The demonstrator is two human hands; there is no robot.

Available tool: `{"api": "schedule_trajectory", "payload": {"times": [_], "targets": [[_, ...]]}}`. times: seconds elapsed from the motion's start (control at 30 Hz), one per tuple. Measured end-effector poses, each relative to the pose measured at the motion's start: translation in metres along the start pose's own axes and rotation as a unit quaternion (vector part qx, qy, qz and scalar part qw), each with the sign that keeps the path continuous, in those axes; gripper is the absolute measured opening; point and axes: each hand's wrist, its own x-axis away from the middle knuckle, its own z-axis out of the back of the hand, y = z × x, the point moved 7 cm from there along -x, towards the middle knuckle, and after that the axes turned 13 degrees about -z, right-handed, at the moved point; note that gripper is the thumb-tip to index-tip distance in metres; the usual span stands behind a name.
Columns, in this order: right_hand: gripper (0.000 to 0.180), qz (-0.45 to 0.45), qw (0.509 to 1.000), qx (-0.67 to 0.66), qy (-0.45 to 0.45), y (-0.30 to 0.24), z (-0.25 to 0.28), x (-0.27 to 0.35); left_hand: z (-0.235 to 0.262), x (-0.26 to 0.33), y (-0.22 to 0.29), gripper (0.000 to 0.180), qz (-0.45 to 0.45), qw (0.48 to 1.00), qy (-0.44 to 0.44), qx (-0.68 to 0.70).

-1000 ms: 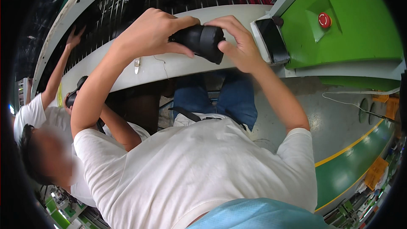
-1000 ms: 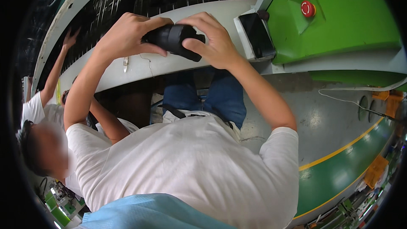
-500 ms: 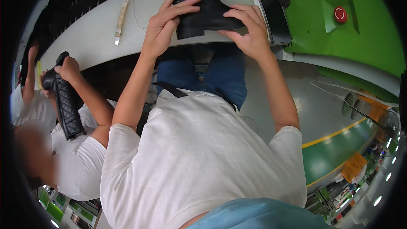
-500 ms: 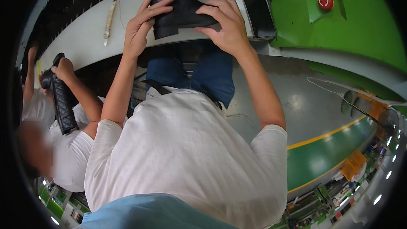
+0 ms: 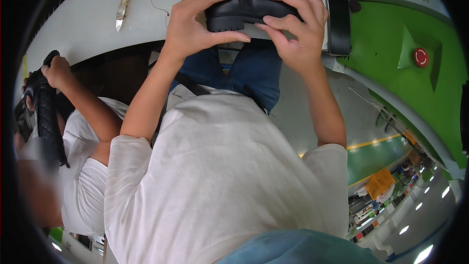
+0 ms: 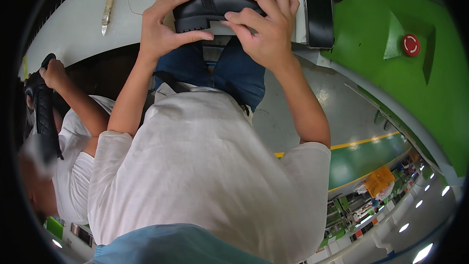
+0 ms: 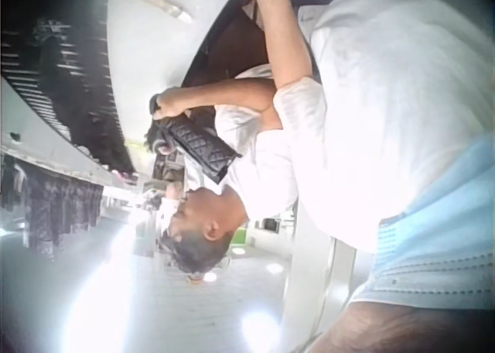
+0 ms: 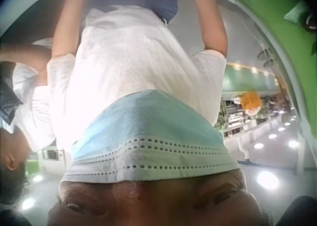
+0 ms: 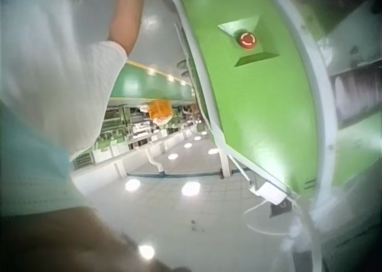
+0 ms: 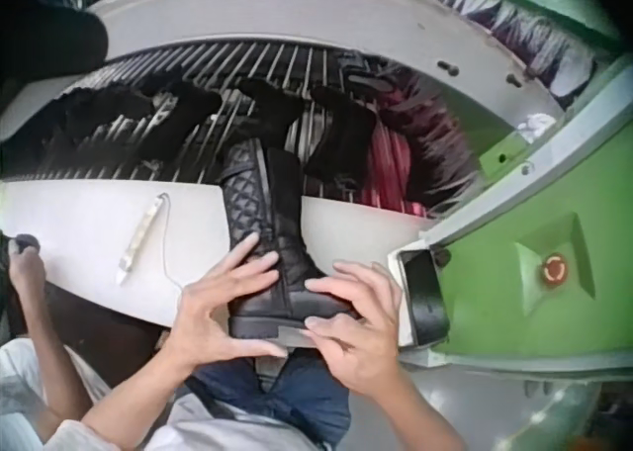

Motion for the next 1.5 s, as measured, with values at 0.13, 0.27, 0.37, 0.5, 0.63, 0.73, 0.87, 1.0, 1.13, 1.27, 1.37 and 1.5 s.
{"api": "schedule_trajectory", "payload": {"times": [0.13,0.27,0.37,0.5,0.63,0.73,0.87,1.0,1.13,1.27,1.37,1.5], "targets": [[0.033,-0.109,0.99,-0.059,-0.065,0.01,0.002,-0.008,-0.001,-0.003,-0.002,0.074,-0.005,1.0,0.008,-0.008],[0.094,-0.201,0.965,-0.127,-0.11,0.018,0.004,-0.026,0.0,-0.004,0.0,0.071,-0.013,1.0,0.011,-0.018],[0.074,-0.245,0.959,-0.121,-0.074,0.004,0.012,-0.035,0.001,-0.004,0.001,0.069,-0.016,1.0,0.014,-0.021],[0.105,-0.202,0.972,-0.086,-0.084,0.018,0.008,-0.018,0.002,-0.003,0.002,0.069,-0.033,0.999,0.018,-0.023],[0.106,-0.204,0.972,-0.047,-0.11,0.006,0.037,-0.033,0.007,-0.008,0.017,0.077,-0.007,0.996,-0.026,-0.089],[0.108,-0.125,0.983,-0.121,-0.051,-0.022,0.06,-0.046,0.009,-0.014,0.038,0.089,0.007,0.991,-0.031,-0.133],[0.096,0.088,0.992,-0.084,-0.016,-0.07,0.043,-0.051,0.006,0.0,0.051,0.085,-0.046,0.978,0.174,0.102],[0.086,-0.015,0.998,-0.035,-0.055,-0.057,0.04,-0.027,0.012,0.044,0.024,0.076,0.06,0.976,0.191,0.084],[0.063,-0.057,0.996,0.008,-0.068,-0.031,0.02,0.027,0.021,0.071,0.023,0.066,0.099,0.985,0.128,-0.064],[0.048,-0.01,0.999,0.046,0.014,-0.036,0.006,0.037,0.016,0.034,0.048,0.059,-0.02,0.99,0.041,-0.132],[0.041,0.037,0.998,0.039,0.036,-0.039,-0.001,0.034,0.004,0.017,0.055,0.056,-0.037,0.99,0.0,-0.138],[0.036,0.034,0.999,0.022,-0.001,-0.035,-0.005,0.027,-0.008,0.011,0.05,0.052,-0.045,0.985,-0.018,-0.168]]}}
